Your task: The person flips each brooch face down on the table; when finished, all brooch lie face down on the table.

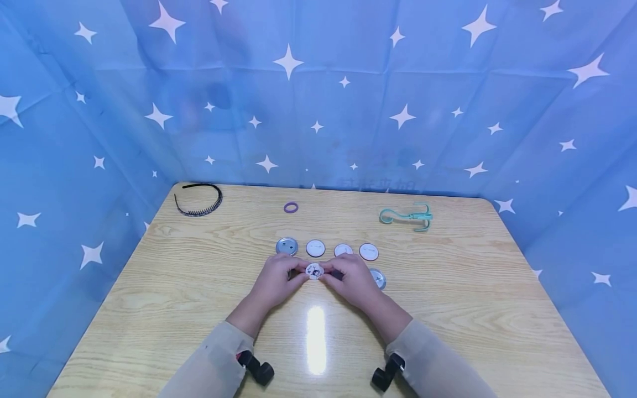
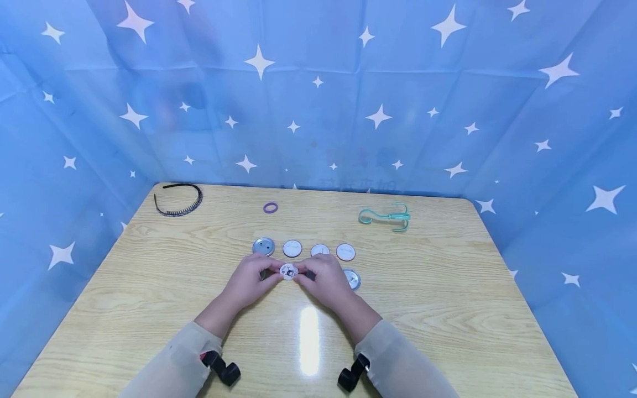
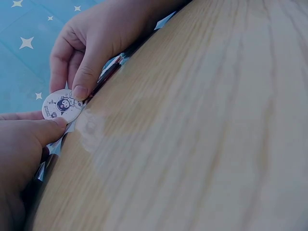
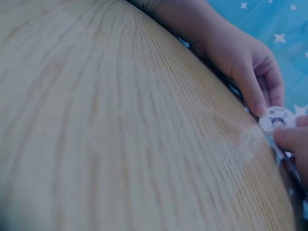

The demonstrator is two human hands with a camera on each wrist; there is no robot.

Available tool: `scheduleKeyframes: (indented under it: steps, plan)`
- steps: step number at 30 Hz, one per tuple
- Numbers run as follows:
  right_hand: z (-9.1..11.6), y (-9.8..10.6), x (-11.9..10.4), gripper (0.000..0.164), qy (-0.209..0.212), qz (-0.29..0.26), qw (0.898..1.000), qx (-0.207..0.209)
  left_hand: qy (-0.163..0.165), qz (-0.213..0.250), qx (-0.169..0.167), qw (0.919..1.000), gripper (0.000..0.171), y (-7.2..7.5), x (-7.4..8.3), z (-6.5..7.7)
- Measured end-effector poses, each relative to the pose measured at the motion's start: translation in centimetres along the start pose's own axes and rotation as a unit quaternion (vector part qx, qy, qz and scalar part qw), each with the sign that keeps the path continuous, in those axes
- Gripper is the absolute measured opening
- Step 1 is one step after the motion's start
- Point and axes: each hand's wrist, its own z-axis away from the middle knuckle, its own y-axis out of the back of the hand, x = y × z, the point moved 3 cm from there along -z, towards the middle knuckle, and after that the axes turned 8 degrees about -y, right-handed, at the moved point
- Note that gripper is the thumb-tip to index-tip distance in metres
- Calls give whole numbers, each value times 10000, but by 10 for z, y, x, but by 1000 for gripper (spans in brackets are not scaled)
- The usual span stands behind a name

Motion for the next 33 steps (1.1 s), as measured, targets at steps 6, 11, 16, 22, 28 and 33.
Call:
scheduleKeyframes:
  steps: [6, 11, 16, 22, 28, 33]
  plan:
    - [-1, -1, 2, 22, -45, -63, 10000, -4, 6, -6, -22, 10000, 18, 0, 0, 0]
    - [-1, -1, 2, 20, -95, -74, 9999, -15, 15, -25, -37, 10000, 17, 1, 0, -1]
    - [-1, -1, 1, 14, -71, -88, 9999, -9, -192, -26, 78, 9998, 8, 1, 2, -1]
    - [-1, -1, 0, 11, 115, -109, 9998, 71, -394, -23, 227, 9990, 6, 3, 5, -2]
    - [0, -2, 1, 12, 284, -14, 9995, 159, -407, -58, 254, 9988, 7, 2, 4, -1]
    - [0, -2, 2, 12, 419, -10, 9989, 192, -470, -125, 271, 9984, 8, 0, 1, 0]
